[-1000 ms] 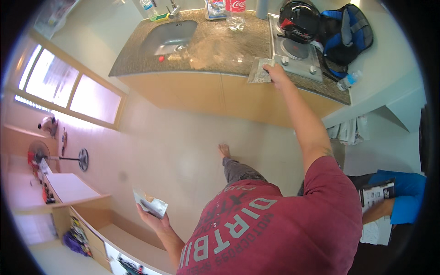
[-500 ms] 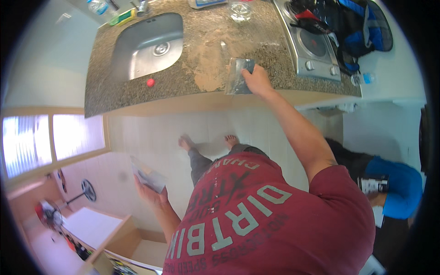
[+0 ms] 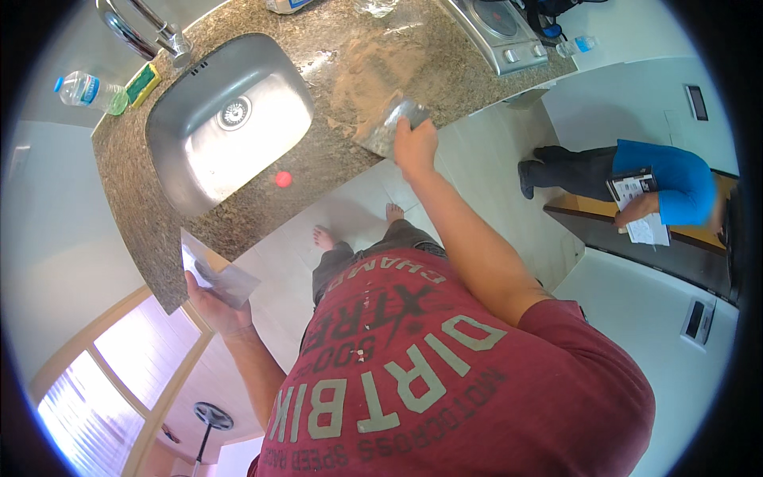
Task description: The person kneels on the floor and uses a putty knife to apply a beige filler from a metal sheet onto the seams of a light-colored wooden surface. They repeatedly scoop filler and smooth it into the gaps, then move a red fire extinguisher to access a different section.
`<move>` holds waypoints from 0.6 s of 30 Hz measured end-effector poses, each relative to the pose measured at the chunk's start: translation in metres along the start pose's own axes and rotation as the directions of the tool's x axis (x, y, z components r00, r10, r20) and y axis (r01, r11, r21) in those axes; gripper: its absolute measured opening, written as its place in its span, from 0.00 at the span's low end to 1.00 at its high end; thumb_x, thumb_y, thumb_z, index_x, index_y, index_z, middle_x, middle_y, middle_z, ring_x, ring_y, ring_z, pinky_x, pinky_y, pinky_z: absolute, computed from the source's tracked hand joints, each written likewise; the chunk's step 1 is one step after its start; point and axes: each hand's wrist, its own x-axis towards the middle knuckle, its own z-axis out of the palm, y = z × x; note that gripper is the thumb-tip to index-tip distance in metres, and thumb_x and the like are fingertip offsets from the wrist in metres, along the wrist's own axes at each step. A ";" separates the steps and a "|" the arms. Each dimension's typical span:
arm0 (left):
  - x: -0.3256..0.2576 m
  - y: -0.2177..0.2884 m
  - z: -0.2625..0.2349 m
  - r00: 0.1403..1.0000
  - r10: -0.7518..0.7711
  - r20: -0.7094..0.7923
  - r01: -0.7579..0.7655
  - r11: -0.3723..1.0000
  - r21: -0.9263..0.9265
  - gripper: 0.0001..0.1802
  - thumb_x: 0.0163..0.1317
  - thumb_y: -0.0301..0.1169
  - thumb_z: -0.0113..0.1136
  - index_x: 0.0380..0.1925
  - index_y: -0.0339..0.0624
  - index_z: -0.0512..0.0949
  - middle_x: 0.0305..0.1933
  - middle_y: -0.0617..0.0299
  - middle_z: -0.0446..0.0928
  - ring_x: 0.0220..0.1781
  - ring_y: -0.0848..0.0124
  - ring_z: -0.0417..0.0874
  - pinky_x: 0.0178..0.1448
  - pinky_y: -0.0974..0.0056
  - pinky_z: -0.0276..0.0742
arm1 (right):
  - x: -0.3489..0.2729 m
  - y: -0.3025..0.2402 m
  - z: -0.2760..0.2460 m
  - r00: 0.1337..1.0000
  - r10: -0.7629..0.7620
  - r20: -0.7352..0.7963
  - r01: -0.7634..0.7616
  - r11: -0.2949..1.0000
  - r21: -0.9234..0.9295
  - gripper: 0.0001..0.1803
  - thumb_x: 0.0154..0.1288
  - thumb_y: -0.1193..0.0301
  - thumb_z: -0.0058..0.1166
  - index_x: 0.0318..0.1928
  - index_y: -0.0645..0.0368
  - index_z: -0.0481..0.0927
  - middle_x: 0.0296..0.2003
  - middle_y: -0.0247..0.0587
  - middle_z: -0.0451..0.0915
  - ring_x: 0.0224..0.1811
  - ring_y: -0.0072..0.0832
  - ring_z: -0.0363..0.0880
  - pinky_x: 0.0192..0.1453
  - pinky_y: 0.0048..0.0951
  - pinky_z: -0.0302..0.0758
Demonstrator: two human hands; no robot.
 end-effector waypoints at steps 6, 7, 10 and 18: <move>0.019 0.021 -0.008 0.999 -0.035 -0.021 0.036 0.999 0.007 0.22 0.78 0.47 0.54 0.59 0.44 0.77 0.50 0.61 0.84 0.48 0.65 0.87 0.52 0.58 0.85 | 0.084 -0.067 0.035 0.990 0.139 0.008 -0.139 0.990 0.002 0.21 0.67 0.67 0.60 0.42 0.80 0.79 0.39 0.68 0.85 0.33 0.51 0.87 0.32 0.47 0.81; 0.019 0.023 -0.009 0.999 -0.040 -0.002 0.040 0.999 0.017 0.22 0.78 0.47 0.54 0.59 0.44 0.77 0.50 0.61 0.84 0.48 0.65 0.87 0.52 0.58 0.85 | 0.098 -0.084 0.034 0.997 0.071 0.035 -0.067 0.993 -0.101 0.23 0.66 0.66 0.60 0.43 0.83 0.79 0.41 0.70 0.85 0.39 0.53 0.89 0.38 0.48 0.83; 0.018 0.028 -0.011 0.998 -0.055 -0.008 0.055 0.998 0.043 0.22 0.79 0.48 0.53 0.59 0.44 0.78 0.50 0.62 0.84 0.49 0.66 0.86 0.52 0.58 0.85 | 0.132 -0.124 0.014 0.965 -0.082 0.248 0.156 0.942 -0.297 0.22 0.69 0.65 0.58 0.54 0.72 0.82 0.48 0.62 0.86 0.50 0.56 0.87 0.52 0.49 0.82; 0.026 0.037 -0.013 0.995 -0.013 -0.096 0.015 1.000 0.019 0.22 0.79 0.48 0.52 0.60 0.46 0.78 0.51 0.63 0.84 0.50 0.66 0.86 0.52 0.58 0.85 | 0.063 -0.095 -0.011 0.450 -0.579 0.680 0.882 0.167 -0.441 0.23 0.68 0.70 0.56 0.63 0.48 0.82 0.54 0.43 0.86 0.53 0.44 0.84 0.57 0.45 0.80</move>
